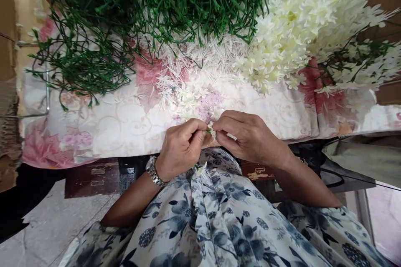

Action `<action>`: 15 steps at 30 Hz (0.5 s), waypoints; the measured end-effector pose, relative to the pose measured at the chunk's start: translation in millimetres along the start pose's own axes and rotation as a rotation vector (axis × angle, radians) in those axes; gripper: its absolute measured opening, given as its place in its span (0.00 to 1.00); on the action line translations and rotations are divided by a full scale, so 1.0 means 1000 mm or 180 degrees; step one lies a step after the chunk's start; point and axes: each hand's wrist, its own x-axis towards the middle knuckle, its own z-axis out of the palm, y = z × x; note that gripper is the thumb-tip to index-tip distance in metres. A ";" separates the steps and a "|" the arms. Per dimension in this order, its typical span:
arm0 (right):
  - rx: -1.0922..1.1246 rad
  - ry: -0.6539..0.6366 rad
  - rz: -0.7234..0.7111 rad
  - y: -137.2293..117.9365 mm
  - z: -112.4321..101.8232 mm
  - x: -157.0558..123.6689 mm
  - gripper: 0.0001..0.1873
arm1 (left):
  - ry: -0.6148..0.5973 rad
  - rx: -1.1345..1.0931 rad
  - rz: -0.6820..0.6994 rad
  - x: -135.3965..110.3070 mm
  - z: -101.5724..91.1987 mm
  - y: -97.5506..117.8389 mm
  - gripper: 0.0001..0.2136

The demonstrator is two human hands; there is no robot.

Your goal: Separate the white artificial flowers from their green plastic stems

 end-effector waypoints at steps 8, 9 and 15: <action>0.0290 0.0171 0.0123 0.002 0.007 -0.002 0.05 | -0.0050 0.0025 -0.0008 0.002 0.001 0.001 0.04; 0.0328 0.0197 0.0145 0.002 0.007 -0.002 0.05 | -0.0054 0.0006 -0.0015 0.002 0.001 0.001 0.04; 0.0400 0.0254 0.0278 0.001 0.009 -0.003 0.04 | -0.0045 0.0002 0.0008 0.002 0.003 -0.001 0.05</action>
